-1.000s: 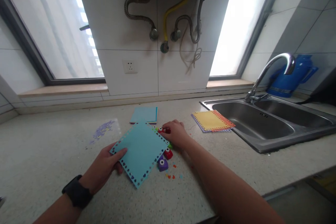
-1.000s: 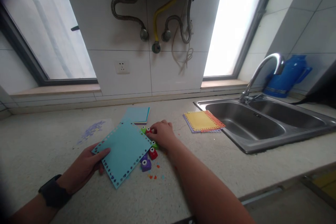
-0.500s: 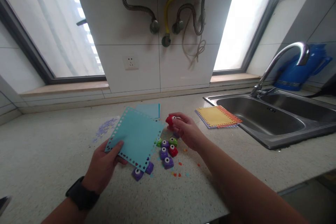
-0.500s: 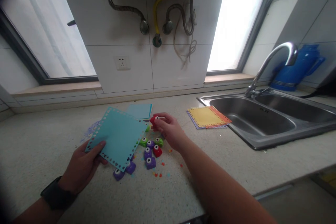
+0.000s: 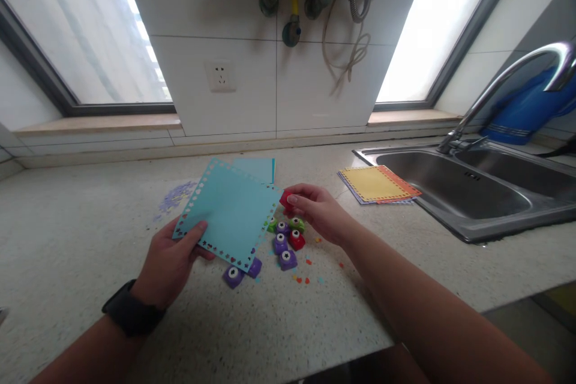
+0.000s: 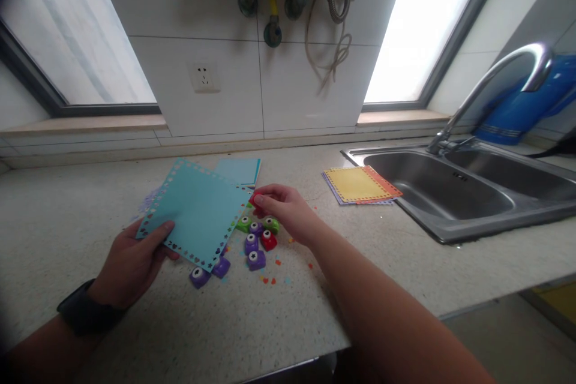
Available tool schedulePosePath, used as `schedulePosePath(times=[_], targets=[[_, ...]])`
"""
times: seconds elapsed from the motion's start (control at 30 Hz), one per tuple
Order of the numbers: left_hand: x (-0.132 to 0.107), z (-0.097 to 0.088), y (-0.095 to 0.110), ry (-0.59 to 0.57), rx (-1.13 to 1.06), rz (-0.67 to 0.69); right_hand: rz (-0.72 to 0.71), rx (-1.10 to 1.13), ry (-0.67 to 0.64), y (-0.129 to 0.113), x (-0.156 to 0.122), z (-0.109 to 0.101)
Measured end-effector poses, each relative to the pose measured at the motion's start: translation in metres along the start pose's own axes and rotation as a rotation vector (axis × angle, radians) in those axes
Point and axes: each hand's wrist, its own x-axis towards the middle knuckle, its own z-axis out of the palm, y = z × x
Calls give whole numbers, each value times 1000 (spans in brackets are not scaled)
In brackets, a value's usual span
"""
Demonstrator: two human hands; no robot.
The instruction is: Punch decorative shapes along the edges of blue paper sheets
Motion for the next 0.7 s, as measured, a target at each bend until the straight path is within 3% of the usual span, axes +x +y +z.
schedulePosePath(times=[0.27, 0.7], targets=[[-6, 8, 14, 58, 137, 35, -18, 7, 31, 2, 1, 1], [-9, 12, 21, 38, 207, 51, 0, 14, 13, 1, 0, 4]])
